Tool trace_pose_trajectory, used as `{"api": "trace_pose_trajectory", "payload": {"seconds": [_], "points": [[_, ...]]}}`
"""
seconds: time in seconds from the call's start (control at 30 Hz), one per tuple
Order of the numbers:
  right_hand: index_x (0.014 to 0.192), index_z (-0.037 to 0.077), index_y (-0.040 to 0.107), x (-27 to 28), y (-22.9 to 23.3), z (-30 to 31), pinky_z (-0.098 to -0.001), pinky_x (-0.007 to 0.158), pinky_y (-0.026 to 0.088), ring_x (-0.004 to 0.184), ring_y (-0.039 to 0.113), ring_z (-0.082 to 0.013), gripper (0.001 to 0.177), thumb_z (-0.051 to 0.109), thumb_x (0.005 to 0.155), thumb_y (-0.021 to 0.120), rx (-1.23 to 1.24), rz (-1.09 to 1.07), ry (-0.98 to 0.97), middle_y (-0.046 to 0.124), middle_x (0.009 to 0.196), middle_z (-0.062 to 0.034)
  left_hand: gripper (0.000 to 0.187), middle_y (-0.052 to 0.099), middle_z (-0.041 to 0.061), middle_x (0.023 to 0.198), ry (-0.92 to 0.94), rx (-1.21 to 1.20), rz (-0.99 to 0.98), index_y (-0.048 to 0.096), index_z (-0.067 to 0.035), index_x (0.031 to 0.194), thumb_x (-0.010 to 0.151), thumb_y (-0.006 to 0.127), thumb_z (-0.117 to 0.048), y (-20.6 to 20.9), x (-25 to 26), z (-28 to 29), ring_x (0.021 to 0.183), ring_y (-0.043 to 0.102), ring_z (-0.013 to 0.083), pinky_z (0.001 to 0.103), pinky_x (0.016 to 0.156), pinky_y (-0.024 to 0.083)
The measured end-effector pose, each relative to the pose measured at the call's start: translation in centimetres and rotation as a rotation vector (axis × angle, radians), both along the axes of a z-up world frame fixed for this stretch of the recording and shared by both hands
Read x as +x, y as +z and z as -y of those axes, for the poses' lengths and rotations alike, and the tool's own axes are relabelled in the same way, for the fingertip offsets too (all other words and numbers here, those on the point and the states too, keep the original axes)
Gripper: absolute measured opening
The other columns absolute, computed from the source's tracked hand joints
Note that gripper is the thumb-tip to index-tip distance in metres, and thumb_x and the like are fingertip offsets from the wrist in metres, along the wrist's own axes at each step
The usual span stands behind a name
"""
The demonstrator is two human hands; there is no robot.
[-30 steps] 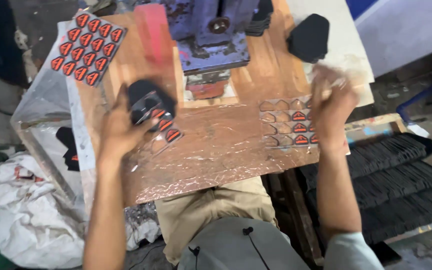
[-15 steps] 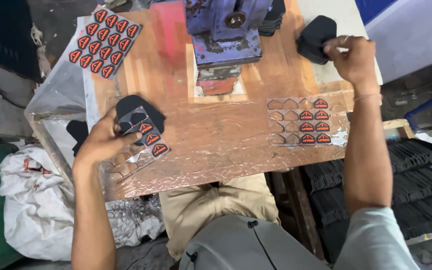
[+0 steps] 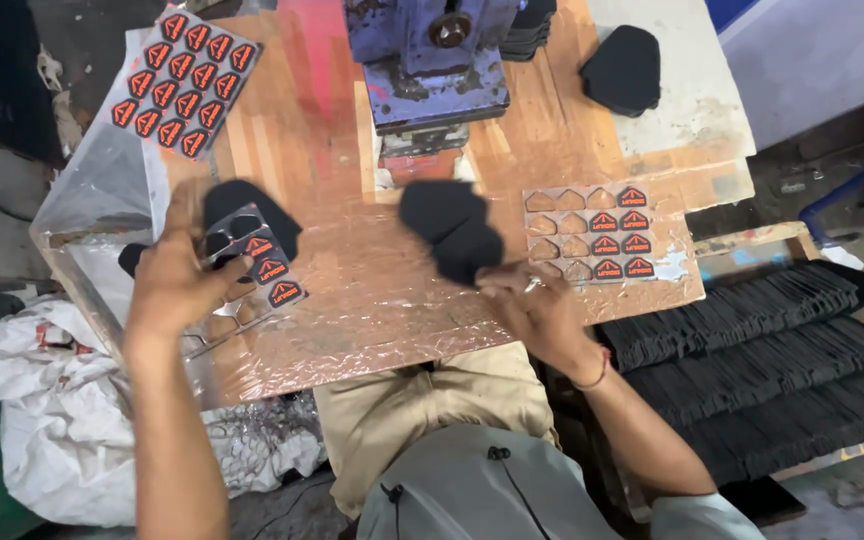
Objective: The person places small black fabric pieces under a press machine and applies orange triangular stickers to them. They repeatedly pick up the fabric, position it, press it, and then remove the finished items to a pile on the table.
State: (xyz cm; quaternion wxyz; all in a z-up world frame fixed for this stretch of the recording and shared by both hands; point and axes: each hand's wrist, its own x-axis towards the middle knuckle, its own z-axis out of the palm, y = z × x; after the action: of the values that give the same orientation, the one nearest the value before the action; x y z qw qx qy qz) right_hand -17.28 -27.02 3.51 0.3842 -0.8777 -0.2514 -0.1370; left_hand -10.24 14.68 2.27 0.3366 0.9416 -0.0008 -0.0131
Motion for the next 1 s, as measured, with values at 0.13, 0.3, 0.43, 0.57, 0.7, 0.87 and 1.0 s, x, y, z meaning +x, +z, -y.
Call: {"api": "trace_pose_trajectory", "payload": {"seconds": [0.13,0.3,0.43,0.57,0.7,0.87,1.0], "points": [[0.107,0.004,0.072,-0.1,-0.3,-0.8,-0.0292,0.069,0.056,0.080,0.073,-0.0182,0.014,0.001,0.093,0.072,0.118,-0.140,-0.019,0.076,0.095,-0.0099,0.095,0.059,0.026,0.135,0.023,0.165,0.329,0.041,0.004,0.153,0.075,0.089,-0.025,1.2,-2.3,6.5,0.123,0.053,0.0443,0.054,0.107,0.039],[0.109,0.002,0.075,0.8,-1.7,-0.3,-0.0259,0.058,0.043,0.066,0.059,-0.0093,0.011,0.001,0.099,0.070,0.258,-0.443,-0.245,0.074,0.079,-0.0093,0.062,0.051,0.012,0.147,-0.329,-0.041,0.461,0.057,-0.014,0.148,0.090,0.078,-0.025,0.6,-3.3,15.0,0.134,0.048,0.0380,0.055,0.114,0.035],[0.077,0.001,0.057,2.0,-3.1,5.1,-0.0273,0.064,0.044,0.074,0.059,-0.0107,0.027,0.001,0.100,0.072,0.210,-0.175,-0.266,0.081,0.104,-0.0100,0.045,0.050,0.008,0.145,-0.327,0.047,0.334,0.068,-0.019,0.133,0.089,0.076,-0.024,-0.5,-2.9,15.8,0.121,0.047,0.0357,0.051,0.097,0.038],[0.116,-0.006,0.064,7.0,1.3,9.2,-0.0366,0.101,0.060,0.099,0.068,-0.0186,0.006,-0.002,0.116,0.059,0.310,0.312,-0.495,0.069,0.106,-0.0129,0.041,0.052,0.003,0.150,-0.324,0.054,0.345,0.074,-0.021,0.128,0.087,0.075,-0.019,-1.0,-2.6,15.7,0.119,0.047,0.0314,0.049,0.099,0.038],[0.119,-0.005,0.071,12.5,-3.2,14.2,-0.0439,0.090,0.058,0.105,0.070,-0.0359,0.026,-0.007,0.098,0.057,-0.285,0.505,-0.500,0.073,0.112,-0.0217,0.043,0.057,0.003,0.149,-0.387,-0.033,0.277,0.077,-0.022,0.121,0.080,0.074,-0.009,-0.8,-1.3,15.7,0.117,0.049,0.0300,0.050,0.099,0.039],[0.108,0.003,0.074,7.4,0.5,5.5,-0.0479,0.103,0.054,0.119,0.067,-0.0391,0.014,0.005,0.096,0.068,-0.335,0.152,-0.283,0.073,0.118,-0.0171,0.050,0.063,0.003,0.144,-0.400,-0.085,0.345,0.079,-0.023,0.118,0.077,0.069,0.003,-2.0,-0.1,15.3,0.120,0.054,0.0311,0.045,0.104,0.043],[0.123,0.001,0.069,2.1,1.2,0.8,-0.0524,0.113,0.042,0.134,0.055,-0.0399,0.038,0.021,0.092,0.075,-0.317,0.066,-0.045,0.064,0.136,-0.0187,0.052,0.064,0.007,0.142,-0.363,-0.286,0.375,0.067,-0.014,0.136,0.088,0.062,0.006,-1.0,-0.3,14.8,0.128,0.059,0.0340,0.044,0.113,0.046]]}}
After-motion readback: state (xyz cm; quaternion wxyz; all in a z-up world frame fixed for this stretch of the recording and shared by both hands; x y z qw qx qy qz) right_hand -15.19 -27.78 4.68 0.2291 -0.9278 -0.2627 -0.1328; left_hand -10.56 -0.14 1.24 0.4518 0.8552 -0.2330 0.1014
